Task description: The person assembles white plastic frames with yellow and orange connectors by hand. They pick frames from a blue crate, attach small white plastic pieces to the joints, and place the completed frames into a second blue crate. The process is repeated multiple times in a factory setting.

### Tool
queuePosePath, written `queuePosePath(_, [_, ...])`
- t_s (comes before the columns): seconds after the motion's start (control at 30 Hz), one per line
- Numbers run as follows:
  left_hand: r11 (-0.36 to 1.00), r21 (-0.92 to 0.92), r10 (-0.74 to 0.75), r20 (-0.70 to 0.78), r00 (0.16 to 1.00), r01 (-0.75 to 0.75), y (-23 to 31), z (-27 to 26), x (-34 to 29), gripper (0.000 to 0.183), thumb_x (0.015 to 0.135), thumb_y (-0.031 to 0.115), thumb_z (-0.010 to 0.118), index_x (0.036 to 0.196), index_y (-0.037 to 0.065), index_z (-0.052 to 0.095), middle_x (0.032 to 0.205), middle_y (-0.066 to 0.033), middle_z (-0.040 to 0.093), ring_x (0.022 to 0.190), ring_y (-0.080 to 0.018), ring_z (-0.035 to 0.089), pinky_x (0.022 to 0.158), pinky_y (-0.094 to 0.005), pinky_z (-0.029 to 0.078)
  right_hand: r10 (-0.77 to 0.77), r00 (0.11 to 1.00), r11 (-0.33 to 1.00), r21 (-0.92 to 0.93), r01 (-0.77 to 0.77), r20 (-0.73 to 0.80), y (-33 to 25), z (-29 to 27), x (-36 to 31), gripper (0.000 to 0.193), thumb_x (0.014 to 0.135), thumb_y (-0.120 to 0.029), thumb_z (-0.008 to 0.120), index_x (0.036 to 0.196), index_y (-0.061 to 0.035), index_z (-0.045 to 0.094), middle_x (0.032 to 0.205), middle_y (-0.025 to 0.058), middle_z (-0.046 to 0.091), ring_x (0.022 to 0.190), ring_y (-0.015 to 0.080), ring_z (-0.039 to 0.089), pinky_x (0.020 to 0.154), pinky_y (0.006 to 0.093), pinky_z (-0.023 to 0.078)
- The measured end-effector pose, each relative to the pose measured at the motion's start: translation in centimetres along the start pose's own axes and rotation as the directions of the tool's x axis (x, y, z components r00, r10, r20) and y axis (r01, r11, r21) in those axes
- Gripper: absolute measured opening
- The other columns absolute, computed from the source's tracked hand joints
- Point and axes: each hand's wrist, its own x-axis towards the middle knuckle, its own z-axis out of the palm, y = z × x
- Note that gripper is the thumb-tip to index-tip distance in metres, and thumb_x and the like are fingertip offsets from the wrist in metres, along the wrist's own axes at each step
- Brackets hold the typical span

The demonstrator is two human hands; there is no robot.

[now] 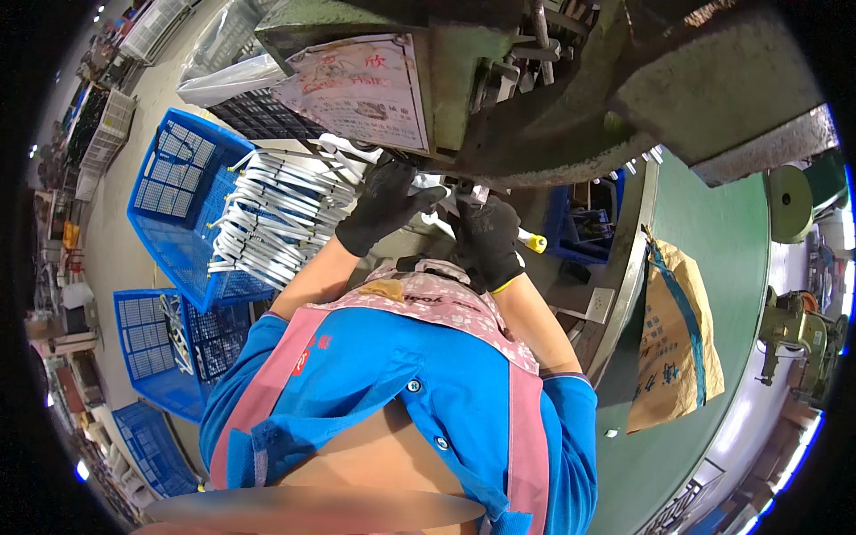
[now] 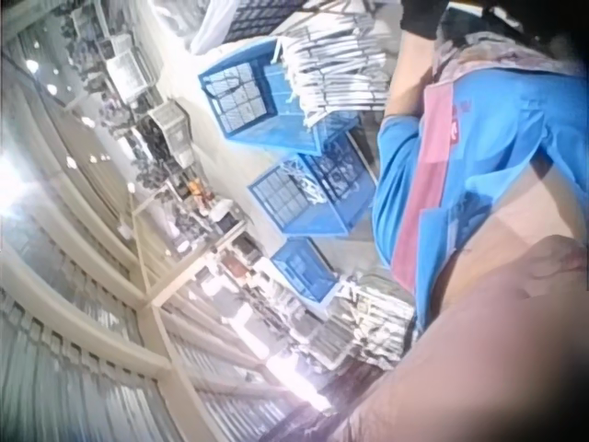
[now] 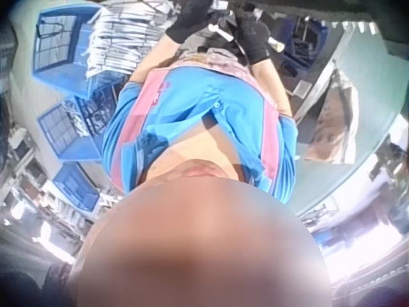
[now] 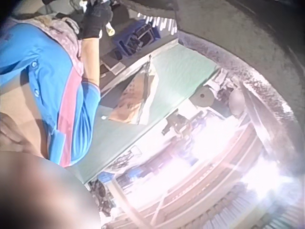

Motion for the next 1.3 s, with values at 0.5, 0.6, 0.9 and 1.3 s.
queuePosePath(0.5, [0.957, 0.171, 0.172, 0.311, 0.935, -0.233, -5.5, -2.2, 0.1, 0.056, 0.068, 0.052, 0.075, 0.094, 0.003, 0.065, 0.084, -0.0164, 0.063, 0.081, -0.035, 0.061, 0.072, -0.0456, 0.047, 0.062, 0.997, 0.995, -0.085, -0.058, 0.051, 1.5, 2.3, -1.3, 0.046, 0.071, -0.016, 0.071, 0.115, -0.0124, 0.058, 0.101, 0.0126, 0.062, 0.096, 0.0338, 0.059, 0.08, 0.0408, 0.048])
queuePosePath(0.6, [0.937, 0.247, 0.234, 0.081, 0.969, -0.247, -9.8, -5.7, 0.9, 0.047, 0.063, 0.041, 0.078, 0.088, 0.004, 0.066, 0.072, -0.0147, 0.061, 0.079, -0.0353, 0.06, 0.077, -0.0482, 0.045, 0.007, 0.997, 0.99, -0.14, -0.018, -0.081, 2.9, 3.9, -1.8, 0.036, 0.068, -0.027, 0.071, 0.101, -0.02, 0.061, 0.093, 0.0083, 0.064, 0.084, 0.0317, 0.063, 0.065, 0.0444, 0.049])
queuePosePath(0.9, [0.904, 0.405, 0.042, 0.234, 0.971, -0.136, -13.6, -5.4, -0.2, 0.012, 0.069, 0.02, 0.068, 0.079, 0.013, 0.064, 0.07, -0.0097, 0.062, 0.075, -0.0298, 0.062, 0.068, -0.0445, 0.043, 0.225, 0.974, 0.968, -0.11, -0.224, -0.001, 2.4, 3.5, -1.4, 0.044, 0.063, -0.031, 0.077, 0.105, -0.028, 0.067, 0.103, 0.0022, 0.067, 0.098, 0.0278, 0.061, 0.082, 0.0481, 0.043])
queuePosePath(1.3, [0.899, 0.389, 0.115, 0.23, 0.966, -0.199, -14.0, -5.2, 0.0, 0.025, 0.067, 0.017, 0.071, 0.09, 0.013, 0.066, 0.074, -0.0078, 0.061, 0.077, -0.0287, 0.061, 0.071, -0.0451, 0.044, 0.316, 0.947, 0.937, -0.177, -0.302, 0.054, -0.3, 1.4, 0.0, 0.034, 0.067, -0.022, 0.074, 0.1, -0.0229, 0.067, 0.093, 0.0051, 0.065, 0.089, 0.03, 0.062, 0.072, 0.0417, 0.052])
